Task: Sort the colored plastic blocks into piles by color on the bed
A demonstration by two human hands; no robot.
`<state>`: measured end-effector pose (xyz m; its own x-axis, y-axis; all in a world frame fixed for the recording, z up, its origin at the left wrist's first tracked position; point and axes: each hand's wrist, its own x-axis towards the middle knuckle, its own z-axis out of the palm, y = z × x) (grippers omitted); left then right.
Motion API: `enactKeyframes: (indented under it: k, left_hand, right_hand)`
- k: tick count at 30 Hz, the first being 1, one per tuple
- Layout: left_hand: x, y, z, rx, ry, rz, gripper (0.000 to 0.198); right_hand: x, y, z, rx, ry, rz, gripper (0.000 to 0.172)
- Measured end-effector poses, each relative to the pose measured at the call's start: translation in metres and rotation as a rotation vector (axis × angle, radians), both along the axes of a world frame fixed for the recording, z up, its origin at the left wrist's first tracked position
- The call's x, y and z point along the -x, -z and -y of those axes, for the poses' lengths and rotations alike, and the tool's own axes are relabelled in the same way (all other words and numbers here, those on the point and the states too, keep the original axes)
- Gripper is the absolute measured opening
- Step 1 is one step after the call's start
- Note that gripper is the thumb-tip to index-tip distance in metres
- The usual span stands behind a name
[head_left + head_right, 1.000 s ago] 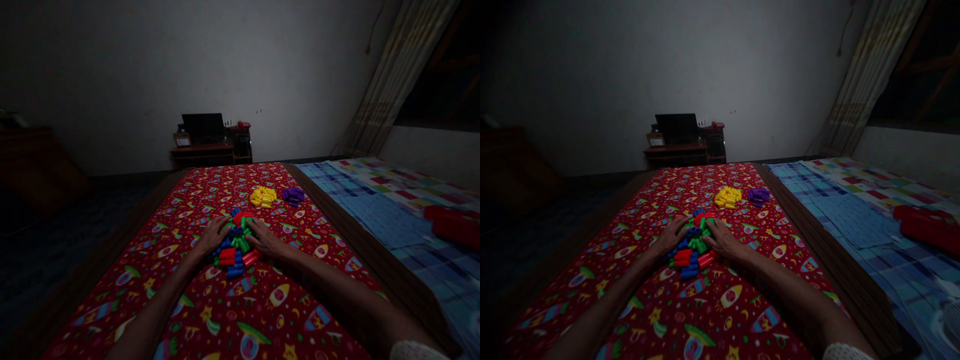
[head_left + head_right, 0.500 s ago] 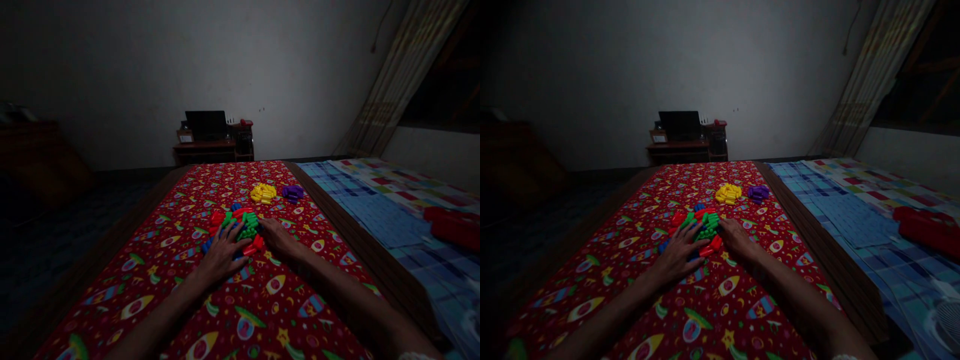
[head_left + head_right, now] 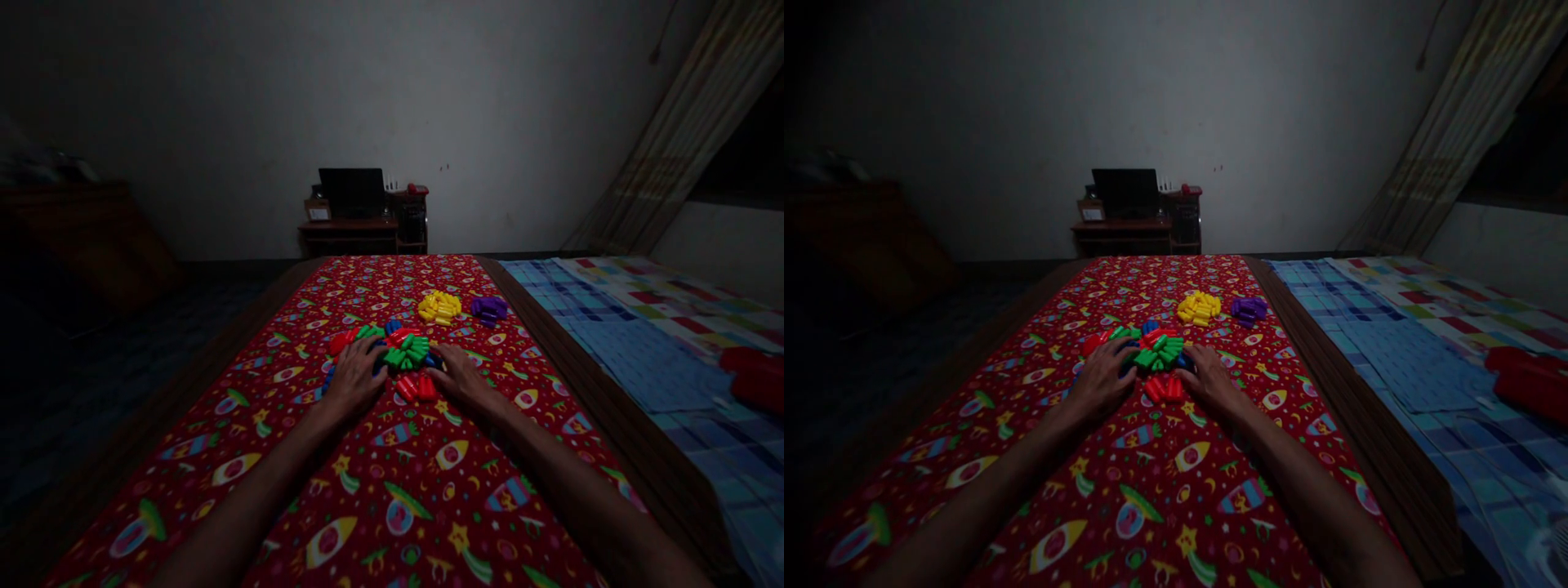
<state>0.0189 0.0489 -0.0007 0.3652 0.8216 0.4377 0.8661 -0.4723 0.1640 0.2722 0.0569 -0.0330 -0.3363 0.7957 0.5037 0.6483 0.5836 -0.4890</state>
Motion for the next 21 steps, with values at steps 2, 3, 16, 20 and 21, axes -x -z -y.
enactKeyframes:
  k: [2, 3, 16, 20, 21]
  left_hand:
    - [-0.007, -0.002, -0.004, -0.023, -0.019, -0.006, 0.028]
    - [-0.012, -0.002, -0.005, -0.036, 0.001, -0.021, 0.028]
    - [-0.025, -0.003, 0.007, 0.013, 0.098, 0.126, 0.029]
    - [-0.027, -0.005, 0.002, 0.121, -0.002, 0.470, 0.030]
    - [-0.028, -0.005, 0.001, 0.142, -0.028, 0.523, 0.031]
  right_hand:
    - [0.001, 0.002, 0.000, -0.041, -0.027, 0.043, 0.038]
    - [0.001, 0.003, -0.001, -0.056, -0.025, 0.042, 0.037]
    - [0.007, -0.032, -0.026, -0.108, -0.025, 0.139, 0.030]
    - [-0.056, -0.039, -0.030, 0.011, 0.351, 0.141, 0.029]
    - [-0.073, -0.038, -0.030, 0.063, 0.449, 0.171, 0.029]
